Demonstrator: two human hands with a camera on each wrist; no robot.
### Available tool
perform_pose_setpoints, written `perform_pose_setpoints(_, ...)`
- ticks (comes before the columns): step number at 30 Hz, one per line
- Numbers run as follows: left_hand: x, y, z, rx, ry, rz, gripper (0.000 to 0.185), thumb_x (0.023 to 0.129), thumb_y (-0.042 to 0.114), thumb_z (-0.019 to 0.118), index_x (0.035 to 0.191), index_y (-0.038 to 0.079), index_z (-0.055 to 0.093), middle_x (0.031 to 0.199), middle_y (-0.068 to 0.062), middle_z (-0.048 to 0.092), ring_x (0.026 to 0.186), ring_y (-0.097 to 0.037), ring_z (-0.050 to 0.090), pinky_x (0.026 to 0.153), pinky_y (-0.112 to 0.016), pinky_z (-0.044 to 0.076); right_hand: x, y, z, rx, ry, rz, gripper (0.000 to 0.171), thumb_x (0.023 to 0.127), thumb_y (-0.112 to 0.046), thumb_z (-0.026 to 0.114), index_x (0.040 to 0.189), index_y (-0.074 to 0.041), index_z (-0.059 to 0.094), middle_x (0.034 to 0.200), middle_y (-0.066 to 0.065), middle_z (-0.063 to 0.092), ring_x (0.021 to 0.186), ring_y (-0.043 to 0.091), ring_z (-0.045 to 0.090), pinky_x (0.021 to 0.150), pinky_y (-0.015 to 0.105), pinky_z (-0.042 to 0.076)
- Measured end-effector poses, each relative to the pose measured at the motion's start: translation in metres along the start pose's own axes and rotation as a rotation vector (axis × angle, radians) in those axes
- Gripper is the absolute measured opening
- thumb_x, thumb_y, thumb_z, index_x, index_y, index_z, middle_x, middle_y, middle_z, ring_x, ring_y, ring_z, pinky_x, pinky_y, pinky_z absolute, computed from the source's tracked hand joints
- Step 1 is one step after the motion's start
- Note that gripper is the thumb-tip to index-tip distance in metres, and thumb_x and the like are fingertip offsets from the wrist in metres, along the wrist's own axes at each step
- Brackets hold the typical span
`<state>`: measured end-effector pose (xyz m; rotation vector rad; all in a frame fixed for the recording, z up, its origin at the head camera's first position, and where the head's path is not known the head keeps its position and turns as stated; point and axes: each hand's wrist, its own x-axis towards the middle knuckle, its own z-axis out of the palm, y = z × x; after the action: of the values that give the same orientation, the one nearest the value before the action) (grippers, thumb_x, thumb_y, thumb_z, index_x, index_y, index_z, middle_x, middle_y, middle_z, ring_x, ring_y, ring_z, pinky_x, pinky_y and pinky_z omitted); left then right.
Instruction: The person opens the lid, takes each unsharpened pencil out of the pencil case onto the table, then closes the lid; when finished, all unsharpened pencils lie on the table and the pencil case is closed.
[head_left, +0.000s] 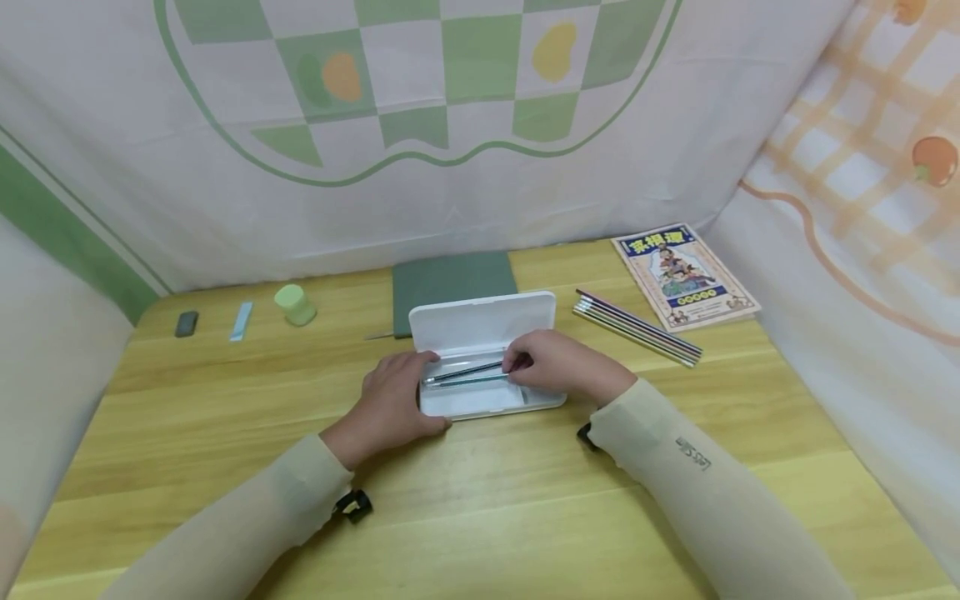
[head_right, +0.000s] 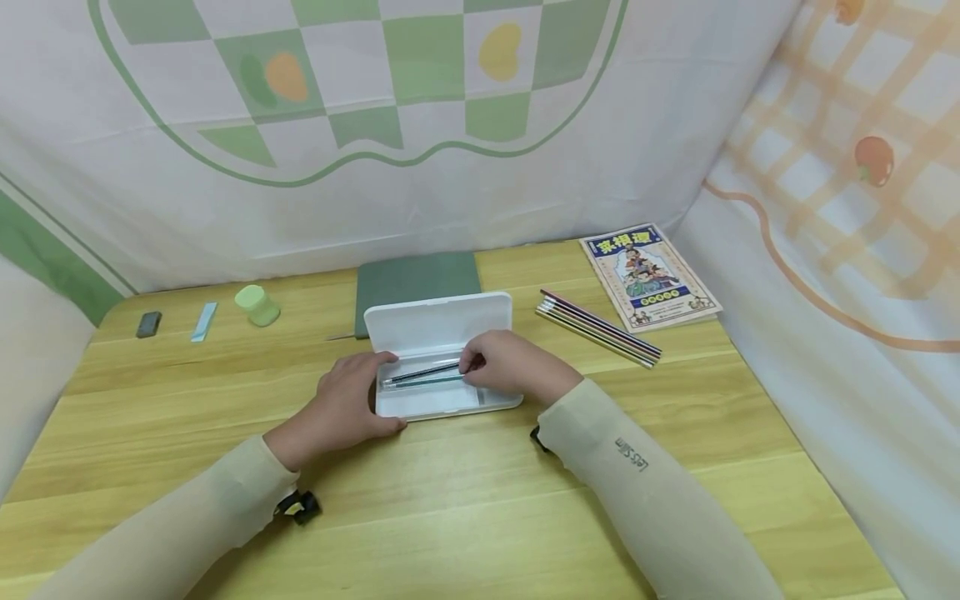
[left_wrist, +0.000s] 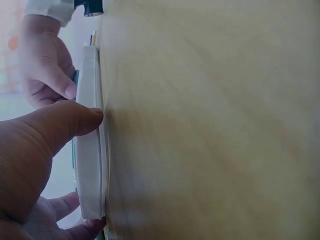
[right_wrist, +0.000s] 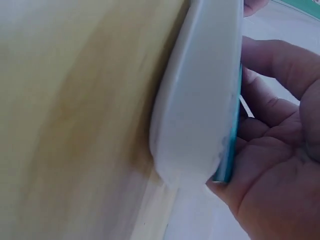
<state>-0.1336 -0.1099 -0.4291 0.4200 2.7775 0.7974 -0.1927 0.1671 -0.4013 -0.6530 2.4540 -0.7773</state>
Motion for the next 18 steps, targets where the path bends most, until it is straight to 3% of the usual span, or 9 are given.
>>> perform_pose_setpoints(9,0.001,0.0,0.0,0.0,-0.016,-0.012,0.093,0.077,0.045,0.089,0.152,0.015,0.044,0.155,-0.008,0.047,0.146,-0.033,0.034,0.117,-0.061,0.024,-0.018,0.01,-0.014,0.029,0.092,0.029,0.005,0.098,-0.018,0.072,0.1,-0.016,0.075,0.095,-0.002,0.07,0.087,0.017,0.061,0.081,0.037,0.053)
perform_pose_setpoints(18,-0.001,-0.002,-0.001,0.008,-0.014,-0.021,0.093,0.077,0.046,0.089,0.152,0.014,0.044,0.156,-0.009,0.046,0.147,-0.034,0.033,0.117,-0.062,0.024,-0.061,0.033,-0.049,0.054,0.236,0.051,0.008,0.095,-0.016,0.074,0.102,-0.011,0.074,0.098,0.001,0.072,0.089,0.019,0.063,0.08,0.036,0.053)
